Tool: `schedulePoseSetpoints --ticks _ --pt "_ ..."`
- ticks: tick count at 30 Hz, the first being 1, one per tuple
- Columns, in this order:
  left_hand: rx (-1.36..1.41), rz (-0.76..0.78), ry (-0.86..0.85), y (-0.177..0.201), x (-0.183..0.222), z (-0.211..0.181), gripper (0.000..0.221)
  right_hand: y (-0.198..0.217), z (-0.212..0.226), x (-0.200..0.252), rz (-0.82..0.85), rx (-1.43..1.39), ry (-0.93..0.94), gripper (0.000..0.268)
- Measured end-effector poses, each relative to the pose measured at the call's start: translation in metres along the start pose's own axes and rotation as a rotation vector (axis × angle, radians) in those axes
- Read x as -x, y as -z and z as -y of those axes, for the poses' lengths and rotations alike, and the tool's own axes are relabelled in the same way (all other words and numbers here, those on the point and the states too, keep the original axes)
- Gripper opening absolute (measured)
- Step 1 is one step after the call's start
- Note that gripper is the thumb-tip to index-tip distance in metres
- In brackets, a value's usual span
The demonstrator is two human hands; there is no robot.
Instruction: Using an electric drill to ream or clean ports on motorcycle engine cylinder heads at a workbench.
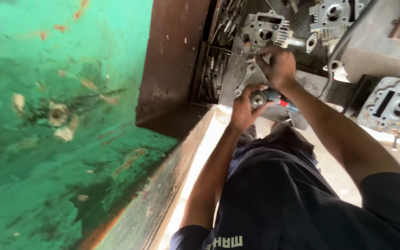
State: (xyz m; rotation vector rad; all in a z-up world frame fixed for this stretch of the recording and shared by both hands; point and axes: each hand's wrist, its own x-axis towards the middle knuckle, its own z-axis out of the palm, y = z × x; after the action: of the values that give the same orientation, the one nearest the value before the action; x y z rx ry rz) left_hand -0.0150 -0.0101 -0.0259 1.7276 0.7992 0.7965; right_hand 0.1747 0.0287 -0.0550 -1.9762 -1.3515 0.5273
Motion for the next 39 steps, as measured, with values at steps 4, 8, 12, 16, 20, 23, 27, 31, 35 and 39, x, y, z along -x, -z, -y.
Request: schedulePoseSetpoints --ticks 4,8,12,16,20,23,27,31,35,39 --pt "0.013 -0.023 -0.06 0.002 -0.003 -0.001 0.059 -0.007 0.043 -0.073 0.017 0.125 0.114 0.026" --pt "0.03 -0.014 -0.065 -0.002 -0.005 0.001 0.059 -0.028 0.072 -0.148 0.347 0.501 -0.052 0.056" --pt "0.063 -0.017 -0.095 -0.001 -0.007 0.001 0.057 -0.056 0.064 -0.165 0.618 0.783 -0.076 0.073" --pt "0.049 -0.004 -0.09 0.002 -0.007 -0.003 0.058 -0.088 0.032 -0.176 0.667 0.981 -0.029 0.073" --pt "0.05 -0.012 -0.106 0.006 -0.01 -0.013 0.057 -0.055 0.064 -0.168 0.704 0.913 -0.1 0.07" --pt "0.057 -0.031 -0.119 -0.003 -0.009 0.004 0.059 -0.065 0.043 -0.159 0.546 0.757 -0.04 0.074" --pt "0.045 -0.022 -0.037 0.008 -0.016 -0.017 0.057 -0.028 0.08 -0.14 0.475 0.645 -0.033 0.065" --pt "0.002 -0.013 0.031 0.007 -0.014 -0.013 0.059 -0.001 0.092 -0.113 0.358 0.391 -0.068 0.042" --pt "-0.019 -0.049 -0.013 0.006 -0.018 -0.014 0.058 0.033 0.09 -0.08 0.027 -0.029 0.102 0.034" --pt "-0.061 -0.075 -0.038 0.006 -0.022 -0.023 0.057 0.078 0.119 -0.034 -0.112 -0.245 0.182 0.033"
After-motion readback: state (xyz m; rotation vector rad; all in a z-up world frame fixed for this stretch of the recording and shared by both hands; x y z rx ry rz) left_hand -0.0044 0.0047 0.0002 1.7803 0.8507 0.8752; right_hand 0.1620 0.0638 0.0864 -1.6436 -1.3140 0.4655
